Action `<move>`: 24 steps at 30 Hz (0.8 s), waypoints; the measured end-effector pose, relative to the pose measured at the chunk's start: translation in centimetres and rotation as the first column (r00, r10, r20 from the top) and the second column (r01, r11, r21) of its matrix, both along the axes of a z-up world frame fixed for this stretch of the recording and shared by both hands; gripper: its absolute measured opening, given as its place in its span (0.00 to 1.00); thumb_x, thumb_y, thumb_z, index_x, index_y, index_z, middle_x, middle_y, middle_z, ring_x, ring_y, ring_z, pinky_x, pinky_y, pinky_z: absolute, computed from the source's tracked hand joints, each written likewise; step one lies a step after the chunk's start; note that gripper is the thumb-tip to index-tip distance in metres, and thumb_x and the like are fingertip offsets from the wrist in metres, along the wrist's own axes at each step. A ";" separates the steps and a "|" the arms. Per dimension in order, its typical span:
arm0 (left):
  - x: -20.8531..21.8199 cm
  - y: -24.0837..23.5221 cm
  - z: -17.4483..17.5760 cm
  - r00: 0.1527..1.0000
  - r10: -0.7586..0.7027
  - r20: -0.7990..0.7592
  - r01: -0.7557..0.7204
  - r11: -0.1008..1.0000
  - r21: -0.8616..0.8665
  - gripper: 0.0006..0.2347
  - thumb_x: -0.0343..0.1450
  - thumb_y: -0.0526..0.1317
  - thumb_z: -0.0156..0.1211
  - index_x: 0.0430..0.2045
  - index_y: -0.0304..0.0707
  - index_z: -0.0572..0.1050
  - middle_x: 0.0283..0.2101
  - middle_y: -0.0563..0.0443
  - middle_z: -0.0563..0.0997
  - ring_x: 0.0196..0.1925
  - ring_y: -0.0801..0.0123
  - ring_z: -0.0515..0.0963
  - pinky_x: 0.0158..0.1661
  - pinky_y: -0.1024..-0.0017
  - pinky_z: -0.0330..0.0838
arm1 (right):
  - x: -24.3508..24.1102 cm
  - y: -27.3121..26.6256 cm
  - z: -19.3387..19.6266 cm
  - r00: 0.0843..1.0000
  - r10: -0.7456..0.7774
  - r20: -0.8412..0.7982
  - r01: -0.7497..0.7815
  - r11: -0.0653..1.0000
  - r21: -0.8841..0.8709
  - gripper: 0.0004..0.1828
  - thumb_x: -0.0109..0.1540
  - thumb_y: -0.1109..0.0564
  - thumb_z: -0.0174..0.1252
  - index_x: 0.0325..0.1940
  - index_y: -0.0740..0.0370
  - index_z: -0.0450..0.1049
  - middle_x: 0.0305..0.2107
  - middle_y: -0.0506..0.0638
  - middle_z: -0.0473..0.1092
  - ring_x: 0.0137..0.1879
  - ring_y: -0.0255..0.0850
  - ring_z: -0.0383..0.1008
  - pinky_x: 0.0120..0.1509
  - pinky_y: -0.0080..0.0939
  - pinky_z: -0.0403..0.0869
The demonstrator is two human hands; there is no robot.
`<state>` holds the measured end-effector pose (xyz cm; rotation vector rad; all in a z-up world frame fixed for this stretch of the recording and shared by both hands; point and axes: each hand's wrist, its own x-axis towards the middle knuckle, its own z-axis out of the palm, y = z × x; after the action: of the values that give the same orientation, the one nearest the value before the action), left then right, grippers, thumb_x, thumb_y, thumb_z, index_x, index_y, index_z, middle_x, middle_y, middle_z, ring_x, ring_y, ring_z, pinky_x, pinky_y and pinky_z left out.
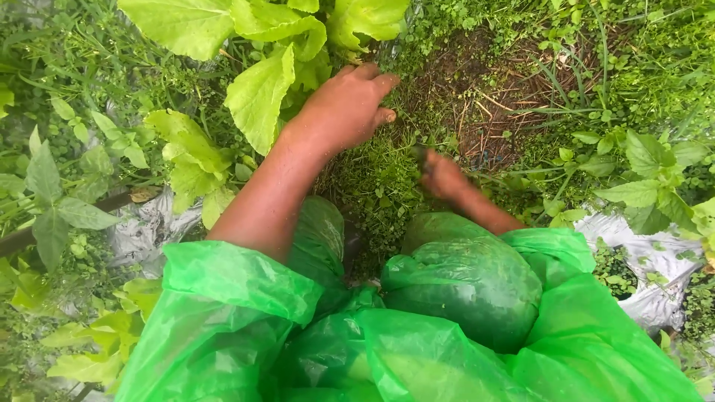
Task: Using a sickle to clear weeds and saw through a thick plant stem in an agricultural field.
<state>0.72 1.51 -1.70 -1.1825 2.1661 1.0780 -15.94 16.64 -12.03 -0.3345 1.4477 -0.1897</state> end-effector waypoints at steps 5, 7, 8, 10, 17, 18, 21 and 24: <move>0.5 0.2 0.3 1.000 0.014 -0.015 -0.014 1.000 -0.004 0.26 0.75 0.45 0.56 0.69 0.43 0.60 0.72 0.31 0.55 0.72 0.31 0.52 0.67 0.39 0.48 | -3.0 1.8 -4.6 0.693 0.699 -0.179 -0.708 0.706 0.013 0.29 0.69 0.64 0.50 0.74 0.45 0.59 0.51 0.59 0.68 0.32 0.39 0.72 0.32 0.34 0.75; 0.4 0.4 0.3 1.000 0.003 -0.013 -0.003 1.000 -0.001 0.25 0.75 0.45 0.55 0.68 0.43 0.61 0.72 0.31 0.55 0.72 0.31 0.52 0.67 0.38 0.49 | -4.0 0.7 -2.7 0.786 0.580 -0.214 -0.577 0.812 0.081 0.22 0.71 0.61 0.50 0.69 0.47 0.65 0.40 0.53 0.68 0.32 0.39 0.67 0.33 0.35 0.71; 0.2 0.3 0.2 1.000 -0.004 -0.014 0.004 1.000 -0.005 0.26 0.75 0.46 0.55 0.69 0.42 0.60 0.72 0.31 0.55 0.72 0.31 0.52 0.67 0.39 0.49 | -3.9 -0.4 -0.3 0.915 0.314 -0.254 -0.310 0.949 0.057 0.22 0.69 0.63 0.49 0.68 0.48 0.65 0.50 0.53 0.66 0.47 0.42 0.66 0.50 0.42 0.69; -0.2 0.3 0.1 1.000 -0.012 -0.018 0.012 1.000 -0.010 0.26 0.75 0.46 0.55 0.69 0.42 0.59 0.72 0.31 0.56 0.72 0.32 0.52 0.67 0.39 0.49 | -4.4 -0.7 -0.7 0.958 0.018 -0.287 -0.012 1.000 0.023 0.23 0.68 0.65 0.48 0.67 0.49 0.66 0.60 0.54 0.64 0.61 0.46 0.66 0.68 0.49 0.67; 0.1 0.1 0.6 1.000 -0.002 -0.011 0.002 1.000 0.000 0.26 0.75 0.47 0.55 0.69 0.44 0.59 0.73 0.32 0.55 0.73 0.32 0.51 0.67 0.38 0.48 | -4.0 4.1 -7.2 0.702 0.672 -0.236 -0.686 0.727 0.029 0.15 0.70 0.64 0.50 0.60 0.54 0.67 0.36 0.52 0.72 0.31 0.39 0.70 0.31 0.33 0.75; 0.1 0.2 0.5 1.000 0.000 -0.010 0.000 1.000 0.006 0.27 0.75 0.47 0.55 0.70 0.44 0.58 0.73 0.32 0.54 0.73 0.31 0.51 0.67 0.38 0.48 | -4.7 4.7 -8.3 0.618 0.766 -0.177 -0.770 0.635 0.059 0.16 0.69 0.62 0.54 0.60 0.48 0.70 0.40 0.50 0.72 0.33 0.36 0.69 0.35 0.34 0.74; 0.0 0.1 0.5 1.000 -0.003 -0.028 0.003 1.000 -0.005 0.25 0.75 0.44 0.56 0.68 0.43 0.61 0.71 0.31 0.58 0.72 0.34 0.55 0.67 0.39 0.50 | -5.7 1.0 -0.7 0.954 0.155 -0.255 -0.146 0.988 0.055 0.15 0.70 0.64 0.47 0.61 0.57 0.66 0.50 0.54 0.69 0.42 0.42 0.68 0.43 0.38 0.70; -0.2 0.2 0.3 1.000 -0.005 -0.005 0.005 1.000 0.015 0.26 0.76 0.45 0.53 0.70 0.43 0.58 0.73 0.32 0.53 0.73 0.34 0.52 0.67 0.40 0.48 | -9.8 0.5 -7.0 0.867 -0.268 -0.421 0.202 0.960 -0.194 0.19 0.69 0.67 0.50 0.63 0.53 0.62 0.38 0.47 0.65 0.28 0.33 0.66 0.25 0.31 0.71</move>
<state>0.55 1.70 -1.36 -1.1682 2.1600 1.0947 -25.78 17.17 -19.03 -0.3301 1.9367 -0.4412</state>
